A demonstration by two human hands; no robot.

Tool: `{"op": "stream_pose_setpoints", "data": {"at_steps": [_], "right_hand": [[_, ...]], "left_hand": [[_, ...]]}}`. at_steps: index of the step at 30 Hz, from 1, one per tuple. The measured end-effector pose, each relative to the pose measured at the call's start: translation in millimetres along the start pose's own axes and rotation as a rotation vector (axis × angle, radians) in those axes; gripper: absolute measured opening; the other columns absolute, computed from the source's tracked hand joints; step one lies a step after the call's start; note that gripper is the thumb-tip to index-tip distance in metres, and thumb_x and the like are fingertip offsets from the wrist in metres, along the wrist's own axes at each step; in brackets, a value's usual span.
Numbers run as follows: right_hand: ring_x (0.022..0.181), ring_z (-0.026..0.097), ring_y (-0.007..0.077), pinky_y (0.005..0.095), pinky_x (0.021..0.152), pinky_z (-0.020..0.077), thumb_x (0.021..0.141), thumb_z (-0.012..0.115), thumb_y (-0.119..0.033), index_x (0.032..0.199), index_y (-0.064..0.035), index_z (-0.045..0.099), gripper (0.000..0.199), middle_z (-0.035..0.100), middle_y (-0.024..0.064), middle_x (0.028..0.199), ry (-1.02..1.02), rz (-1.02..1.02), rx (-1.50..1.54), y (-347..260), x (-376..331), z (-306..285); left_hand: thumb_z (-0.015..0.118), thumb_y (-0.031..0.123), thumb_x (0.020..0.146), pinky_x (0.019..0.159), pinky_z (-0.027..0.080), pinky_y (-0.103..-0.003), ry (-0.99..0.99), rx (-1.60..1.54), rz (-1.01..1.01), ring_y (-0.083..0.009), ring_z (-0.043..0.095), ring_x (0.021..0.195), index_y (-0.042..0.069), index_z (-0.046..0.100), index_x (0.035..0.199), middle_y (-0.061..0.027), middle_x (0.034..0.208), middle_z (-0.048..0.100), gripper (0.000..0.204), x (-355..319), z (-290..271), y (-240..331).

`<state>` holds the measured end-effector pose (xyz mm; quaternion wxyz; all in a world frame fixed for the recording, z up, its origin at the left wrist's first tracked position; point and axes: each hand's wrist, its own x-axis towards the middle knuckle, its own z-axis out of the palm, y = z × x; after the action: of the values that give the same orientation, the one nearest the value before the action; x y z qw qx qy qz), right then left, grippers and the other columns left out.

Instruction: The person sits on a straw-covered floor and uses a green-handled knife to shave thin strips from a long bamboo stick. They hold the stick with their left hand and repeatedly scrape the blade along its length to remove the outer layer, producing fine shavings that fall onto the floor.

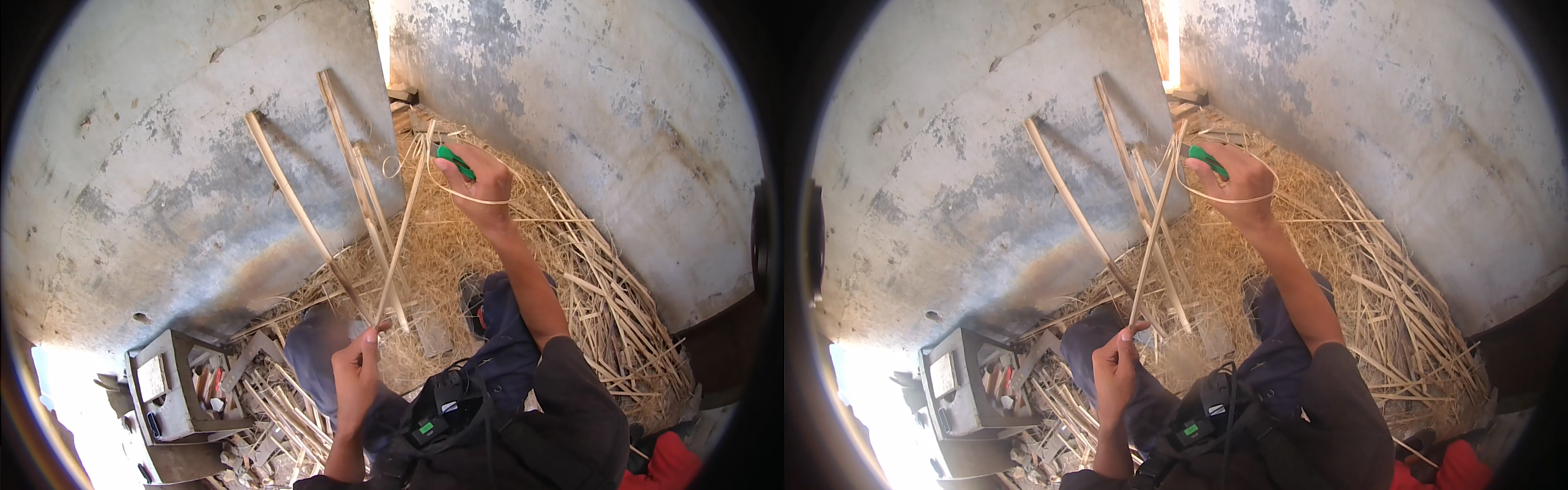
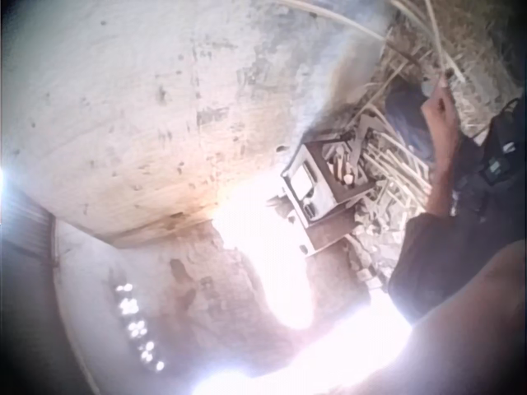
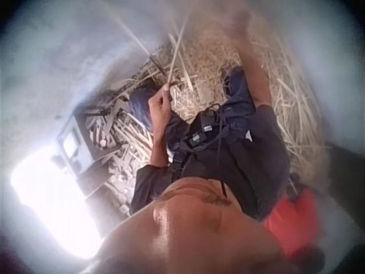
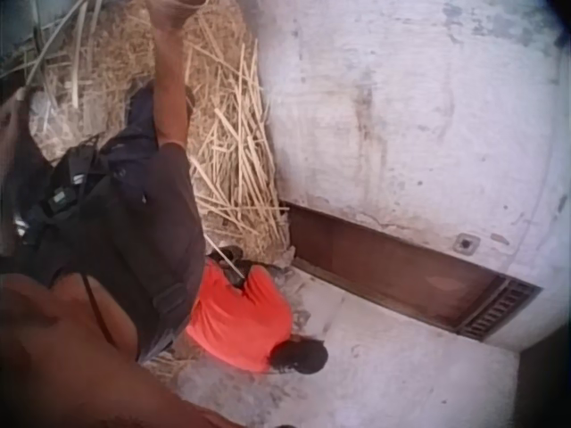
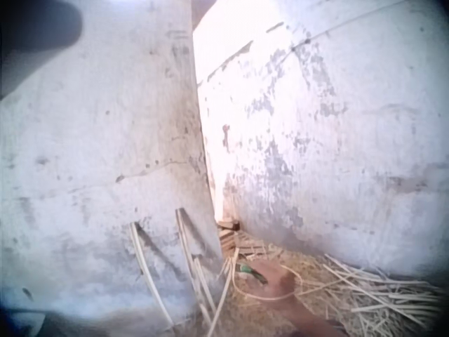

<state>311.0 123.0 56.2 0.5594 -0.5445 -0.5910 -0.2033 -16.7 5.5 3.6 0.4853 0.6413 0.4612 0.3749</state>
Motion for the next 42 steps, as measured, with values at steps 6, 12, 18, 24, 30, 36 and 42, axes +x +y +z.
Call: {"op": "stream_pose_setpoints", "data": {"at_steps": [6,12,18,24,30,36,42], "right_hand": [[0.064,0.067,0.0181,0.0318,0.058,0.0512,0.101,0.081,-0.031,0.109,-0.0033,0.080,0.029,0.078,0.0103,0.087,-0.008,-0.028,0.063,-6,-3,9],[0.060,0.055,0.0115,0.0287,0.054,0.0426,0.108,0.072,-0.038,0.109,-0.0014,0.078,0.037,0.067,0.0018,0.075,-0.229,0.175,0.552,7,-12,16],[0.060,0.047,0.0102,0.0304,0.057,0.0378,0.106,0.074,-0.041,0.110,-0.0032,0.075,0.038,0.056,-0.0061,0.070,-0.646,0.523,1.086,22,-12,21],[0.063,0.049,0.0104,0.0320,0.060,0.0410,0.099,0.081,-0.038,0.095,-0.0042,0.078,0.034,0.058,-0.0049,0.071,-0.803,0.166,0.372,-14,-13,13],[0.073,0.056,0.0088,0.0293,0.067,0.0455,0.101,0.079,-0.028,0.106,-0.0057,0.078,0.023,0.066,-0.0028,0.085,-0.831,0.242,0.822,-23,-10,-5],[0.086,0.073,0.0191,0.0359,0.073,0.0530,0.101,0.075,-0.021,0.129,-0.0028,0.071,0.034,0.081,0.0123,0.107,-0.325,0.235,0.504,-22,-14,16],[0.082,0.076,0.0214,0.0366,0.075,0.0564,0.103,0.071,-0.015,0.126,0.0037,0.067,0.030,0.075,0.0156,0.090,-0.434,0.242,0.392,-27,-19,18]], "left_hand": [[0.050,0.032,0.120,0.056,0.026,-0.029,0.115,0.103,0.052,-0.0041,0.033,0.061,-0.003,0.079,0.124,0.0078,0.066,0.038,0.045,-16,11,-3],[0.047,0.035,0.121,0.053,0.025,-0.026,-0.123,-0.288,-0.130,-0.0020,0.031,0.058,-0.006,0.078,0.118,0.0093,0.066,0.040,0.052,-19,-10,-24],[0.050,0.030,0.120,0.056,0.026,-0.026,-0.055,-0.291,-0.153,-0.0021,0.031,0.062,-0.004,0.079,0.123,0.0097,0.069,0.037,0.045,-17,-17,-32],[0.061,0.028,0.116,0.058,0.031,-0.025,0.337,0.085,0.036,-0.0027,0.042,0.068,-0.004,0.079,0.126,0.0057,0.074,0.053,0.038,-11,-12,-30],[0.067,0.022,0.113,0.059,0.035,-0.025,0.362,0.165,0.063,-0.0038,0.046,0.071,-0.005,0.078,0.126,0.0005,0.083,0.068,0.032,-11,-11,-24],[0.070,0.019,0.110,0.061,0.042,-0.024,0.334,0.286,0.103,-0.0048,0.052,0.072,-0.007,0.077,0.125,-0.0015,0.084,0.070,0.031,-18,-6,-33],[0.071,0.010,0.107,0.056,0.036,-0.030,0.369,0.234,0.179,-0.0095,0.044,0.063,-0.005,0.077,0.120,-0.0047,0.072,0.055,0.021,-18,0,-37]]}}
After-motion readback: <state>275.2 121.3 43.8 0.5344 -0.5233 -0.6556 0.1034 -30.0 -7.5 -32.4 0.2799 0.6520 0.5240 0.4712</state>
